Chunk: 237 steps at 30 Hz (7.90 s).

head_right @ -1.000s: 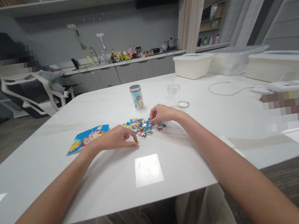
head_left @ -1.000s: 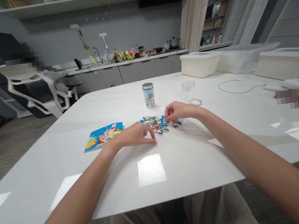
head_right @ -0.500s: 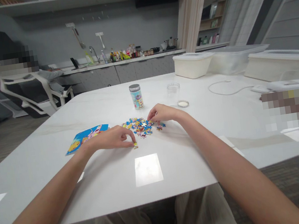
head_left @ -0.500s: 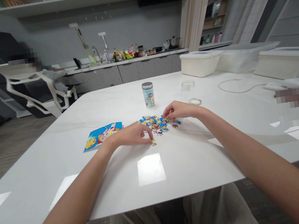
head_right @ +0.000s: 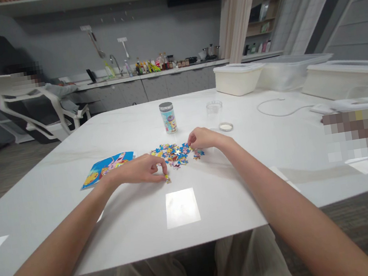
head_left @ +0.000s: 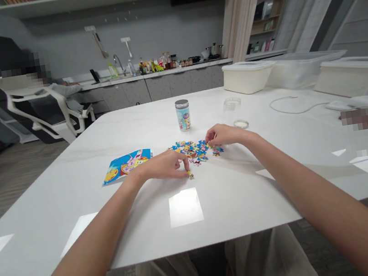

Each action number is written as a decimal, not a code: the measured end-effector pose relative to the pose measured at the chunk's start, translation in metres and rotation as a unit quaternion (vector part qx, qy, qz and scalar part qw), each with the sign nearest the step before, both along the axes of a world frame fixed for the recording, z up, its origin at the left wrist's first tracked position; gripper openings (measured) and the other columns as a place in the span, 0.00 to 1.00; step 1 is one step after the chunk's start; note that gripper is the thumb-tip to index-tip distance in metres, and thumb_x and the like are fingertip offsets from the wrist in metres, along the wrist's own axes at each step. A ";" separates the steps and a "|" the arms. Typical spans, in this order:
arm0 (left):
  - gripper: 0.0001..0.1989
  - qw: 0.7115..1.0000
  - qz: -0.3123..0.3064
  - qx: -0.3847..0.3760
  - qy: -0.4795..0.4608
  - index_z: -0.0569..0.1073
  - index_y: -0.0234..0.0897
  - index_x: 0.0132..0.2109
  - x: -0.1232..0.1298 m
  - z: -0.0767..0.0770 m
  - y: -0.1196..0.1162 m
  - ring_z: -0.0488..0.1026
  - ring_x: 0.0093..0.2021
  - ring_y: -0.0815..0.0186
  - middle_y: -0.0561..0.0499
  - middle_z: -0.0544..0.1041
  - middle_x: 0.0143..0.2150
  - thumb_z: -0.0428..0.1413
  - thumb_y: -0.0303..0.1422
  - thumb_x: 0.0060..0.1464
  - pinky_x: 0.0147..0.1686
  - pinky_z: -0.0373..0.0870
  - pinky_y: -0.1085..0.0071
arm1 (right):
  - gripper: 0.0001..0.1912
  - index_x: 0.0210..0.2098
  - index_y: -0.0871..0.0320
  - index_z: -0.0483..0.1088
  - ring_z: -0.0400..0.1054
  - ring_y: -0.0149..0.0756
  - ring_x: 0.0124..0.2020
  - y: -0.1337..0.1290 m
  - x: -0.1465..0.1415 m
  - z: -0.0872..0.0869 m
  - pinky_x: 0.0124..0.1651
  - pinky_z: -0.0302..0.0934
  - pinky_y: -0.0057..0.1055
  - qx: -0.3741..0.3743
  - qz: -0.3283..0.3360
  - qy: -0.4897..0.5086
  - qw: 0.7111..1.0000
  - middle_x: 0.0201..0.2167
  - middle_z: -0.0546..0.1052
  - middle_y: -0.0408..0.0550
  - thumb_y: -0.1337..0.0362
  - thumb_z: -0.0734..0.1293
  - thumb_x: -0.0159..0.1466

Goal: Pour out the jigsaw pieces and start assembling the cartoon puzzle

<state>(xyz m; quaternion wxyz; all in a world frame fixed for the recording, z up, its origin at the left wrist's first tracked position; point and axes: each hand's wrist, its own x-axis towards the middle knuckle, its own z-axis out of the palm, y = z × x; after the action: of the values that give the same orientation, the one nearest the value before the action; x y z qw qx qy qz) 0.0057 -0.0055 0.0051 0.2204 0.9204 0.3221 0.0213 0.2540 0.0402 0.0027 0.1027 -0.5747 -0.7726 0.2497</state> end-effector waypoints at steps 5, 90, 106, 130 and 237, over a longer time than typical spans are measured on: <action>0.06 1.000 -0.003 -0.004 -0.006 0.73 0.37 0.33 -0.001 -0.005 0.001 0.63 0.24 0.72 0.57 0.71 0.25 0.55 0.35 0.51 0.32 0.59 0.74 | 0.08 0.32 0.59 0.78 0.71 0.34 0.32 0.002 0.000 -0.002 0.36 0.61 0.26 0.071 0.015 -0.005 0.997 0.32 0.80 0.48 0.71 0.69 0.52; 0.10 0.941 -0.004 -0.293 -0.172 0.80 0.34 0.37 -0.014 0.000 0.006 0.44 0.18 0.76 0.64 0.50 0.15 0.64 0.35 0.48 0.18 0.45 0.75 | 0.09 0.33 0.62 0.75 0.71 0.27 0.27 -0.040 -0.059 -0.027 0.29 0.64 0.24 -0.315 0.322 0.339 0.826 0.31 0.80 0.47 0.64 0.74 0.55; 0.11 0.954 0.003 -0.268 -0.136 0.80 0.36 0.36 -0.016 0.000 0.009 0.41 0.20 0.75 0.64 0.45 0.18 0.67 0.32 0.42 0.20 0.40 0.73 | 0.12 0.33 0.61 0.72 0.67 0.25 0.23 -0.042 -0.059 -0.023 0.27 0.61 0.24 -0.308 0.323 0.312 0.839 0.23 0.74 0.39 0.64 0.75 0.52; 0.08 0.948 -0.010 -0.282 -0.147 0.79 0.36 0.34 -0.011 -0.001 0.006 0.43 0.20 0.75 0.63 0.47 0.18 0.66 0.31 0.43 0.20 0.46 0.75 | 0.14 0.36 0.61 0.72 0.69 0.28 0.29 -0.039 -0.057 -0.025 0.32 0.64 0.26 -0.322 0.321 0.323 0.830 0.28 0.75 0.42 0.66 0.75 0.52; 0.08 0.998 -0.036 0.042 0.008 0.79 0.43 0.41 0.013 0.002 -0.010 0.68 0.27 0.71 0.56 0.73 0.25 0.56 0.34 0.56 0.33 0.61 0.75 | 0.08 0.34 0.57 0.74 0.64 0.33 0.28 -0.023 -0.020 0.009 0.31 0.52 0.28 0.021 0.228 -0.062 0.972 0.27 0.74 0.44 0.60 0.67 0.57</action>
<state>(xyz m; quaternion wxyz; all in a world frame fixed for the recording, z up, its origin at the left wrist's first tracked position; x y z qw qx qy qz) 0.0184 -0.0159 0.0074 0.1800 0.9398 0.2898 0.0195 0.2335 0.0171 0.0117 0.0070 -0.3958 -0.8930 0.2139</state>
